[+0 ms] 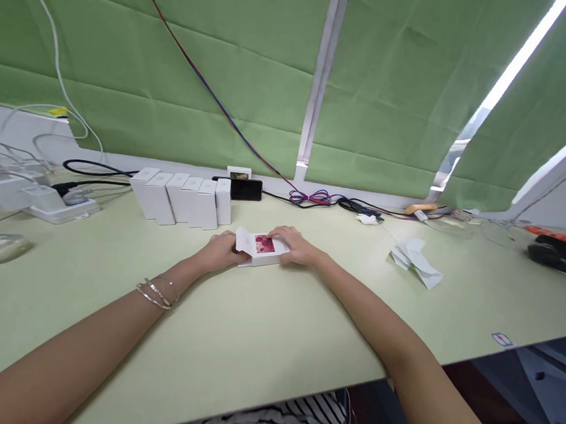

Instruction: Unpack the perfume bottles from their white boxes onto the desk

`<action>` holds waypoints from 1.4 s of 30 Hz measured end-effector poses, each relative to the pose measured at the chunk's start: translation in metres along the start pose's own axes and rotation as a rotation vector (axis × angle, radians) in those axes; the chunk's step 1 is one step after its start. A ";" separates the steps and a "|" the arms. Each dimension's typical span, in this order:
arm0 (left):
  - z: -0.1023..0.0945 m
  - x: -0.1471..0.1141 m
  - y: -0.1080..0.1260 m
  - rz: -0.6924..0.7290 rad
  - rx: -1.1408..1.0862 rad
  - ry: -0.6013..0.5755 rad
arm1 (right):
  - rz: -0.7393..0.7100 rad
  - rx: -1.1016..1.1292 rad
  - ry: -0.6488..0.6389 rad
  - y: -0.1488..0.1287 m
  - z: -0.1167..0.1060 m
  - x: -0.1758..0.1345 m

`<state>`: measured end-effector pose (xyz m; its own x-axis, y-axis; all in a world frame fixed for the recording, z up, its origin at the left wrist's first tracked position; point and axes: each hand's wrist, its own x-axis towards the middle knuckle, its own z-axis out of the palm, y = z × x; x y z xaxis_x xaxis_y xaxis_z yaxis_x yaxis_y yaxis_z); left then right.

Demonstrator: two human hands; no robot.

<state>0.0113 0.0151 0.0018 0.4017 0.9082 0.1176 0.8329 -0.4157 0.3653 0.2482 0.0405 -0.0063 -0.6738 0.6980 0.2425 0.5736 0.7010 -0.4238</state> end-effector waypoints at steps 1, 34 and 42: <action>-0.001 0.000 -0.001 0.007 0.023 0.010 | 0.023 -0.044 -0.030 0.003 -0.006 -0.003; 0.001 -0.013 0.028 0.175 -0.589 0.506 | 0.106 -0.032 0.362 -0.071 0.048 -0.007; -0.024 0.001 0.000 -0.113 -0.331 0.654 | 0.126 -0.048 0.364 -0.071 0.049 -0.005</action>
<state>0.0023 0.0170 0.0237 -0.0746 0.8315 0.5505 0.6560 -0.3749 0.6551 0.1886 -0.0200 -0.0201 -0.3923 0.7791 0.4890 0.6682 0.6067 -0.4306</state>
